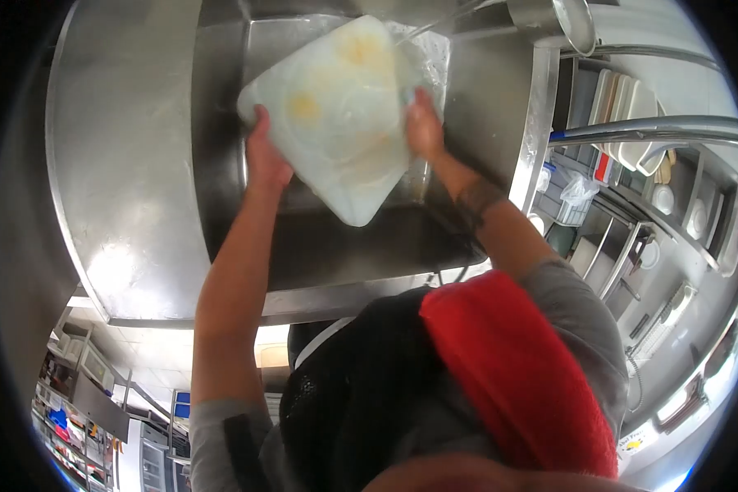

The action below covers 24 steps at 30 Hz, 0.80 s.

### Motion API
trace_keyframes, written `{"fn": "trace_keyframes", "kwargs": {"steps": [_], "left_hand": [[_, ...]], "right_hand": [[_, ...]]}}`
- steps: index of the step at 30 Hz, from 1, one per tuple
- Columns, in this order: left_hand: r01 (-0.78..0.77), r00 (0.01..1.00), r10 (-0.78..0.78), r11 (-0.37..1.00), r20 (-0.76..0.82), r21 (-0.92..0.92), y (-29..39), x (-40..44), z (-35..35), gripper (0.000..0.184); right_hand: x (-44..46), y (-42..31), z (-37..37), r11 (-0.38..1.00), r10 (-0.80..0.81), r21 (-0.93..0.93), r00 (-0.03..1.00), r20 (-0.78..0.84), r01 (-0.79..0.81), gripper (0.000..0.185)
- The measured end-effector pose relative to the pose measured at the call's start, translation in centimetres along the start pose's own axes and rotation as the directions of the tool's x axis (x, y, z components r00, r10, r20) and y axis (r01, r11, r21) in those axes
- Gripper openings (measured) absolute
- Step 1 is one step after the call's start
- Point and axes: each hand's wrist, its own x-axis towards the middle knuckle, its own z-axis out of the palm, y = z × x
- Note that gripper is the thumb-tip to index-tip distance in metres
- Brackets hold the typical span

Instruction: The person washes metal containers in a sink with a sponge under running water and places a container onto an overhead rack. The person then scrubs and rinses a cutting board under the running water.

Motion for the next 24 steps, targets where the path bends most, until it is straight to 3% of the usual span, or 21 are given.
{"fn": "trace_keyframes", "kwargs": {"steps": [1, 3, 5, 6, 8, 11, 13, 15, 17, 18, 20, 21, 23, 24], "left_hand": [[0.008, 1.0, -0.008, 1.0, -0.004, 0.003, -0.3, -0.3, 0.3, 0.068], [-0.014, 0.993, 0.018, 0.999, -0.116, 0.042, -0.4, -1.2, 1.4, 0.067], [-0.003, 0.995, 0.006, 1.0, -0.1, 0.026, -0.1, -0.6, 0.5, 0.067], [-0.001, 0.996, 0.001, 1.0, -0.086, -0.007, -0.1, -0.2, 0.2, 0.067], [0.005, 0.998, -0.005, 1.0, -0.055, -0.001, 0.1, 0.2, -0.1, 0.067], [0.004, 1.0, -0.002, 0.998, -0.028, 0.062, 0.7, 0.4, 0.2, 0.07], [-0.014, 1.0, 0.017, 0.992, -0.024, 0.126, 1.7, 0.6, 1.2, 0.072], [-0.025, 0.995, 0.039, 0.989, -0.097, 0.147, 2.0, 0.3, 1.8, 0.077], [-0.033, 0.998, 0.038, 0.994, -0.05, 0.105, 1.5, 0.6, 0.5, 0.08], [-0.032, 0.999, 0.032, 0.998, 0.009, 0.058, 1.3, 1.0, 0.1, 0.082], [-0.044, 0.999, 0.044, 0.996, -0.003, 0.073, 1.3, 0.6, 0.3, 0.081], [-0.038, 0.999, 0.039, 0.997, -0.019, 0.074, 1.4, 0.4, 0.4, 0.081], [-0.055, 0.998, 0.057, 0.993, -0.019, 0.1, 1.6, 0.8, 0.2, 0.079], [-0.062, 0.997, 0.066, 0.991, -0.032, 0.118, 1.6, 0.8, 0.1, 0.076]], "right_hand": [[1.6, 0.4, -1.0, 0.799, -0.214, -0.591, 0.97, -0.113, 0.107, 0.042], [2.5, -1.6, 1.7, 0.807, -0.169, -0.588, 0.975, -0.145, 0.053, 0.043], [-0.1, -3.4, 5.5, 0.784, -0.291, -0.588, 0.955, -0.065, 0.199, 0.045], [-4.7, -4.6, 6.3, 0.723, -0.438, -0.573, 0.897, 0.051, 0.386, 0.046], [-12.3, -8.8, 5.1, 0.735, -0.438, -0.423, 0.847, 0.3, 0.53, 0.045], [-10.2, -5.1, 0.1, 0.741, -0.325, -0.488, 0.882, 0.341, 0.462, 0.047], [-2.0, 0.1, 0.2, 0.592, -0.336, -0.735, 0.93, 0.148, 0.33, 0.042], [6.5, 2.0, 2.6, 0.462, -0.229, -0.884, 0.972, -0.046, 0.067, 0.036], [11.1, -3.1, 6.7, 0.493, -0.201, -0.87, 0.971, -0.13, -0.015, 0.028], [12.8, -4.3, 9.3, 0.721, -0.259, -0.693, 0.938, -0.228, 0.03, 0.022], [13.4, -9.2, 13.4, 0.856, -0.341, -0.482, 0.904, -0.258, 0.186, 0.02], [11.2, -12.6, 14.5, 0.823, -0.396, -0.504, 0.901, -0.177, 0.263, 0.023], [6.0, -13.6, 16.6, 0.721, -0.661, -0.383, 0.739, -0.13, 0.577, 0.038], [1.9, -14.7, 15.7, 0.708, -0.668, -0.319, 0.744, -0.015, 0.63, 0.045]]}}
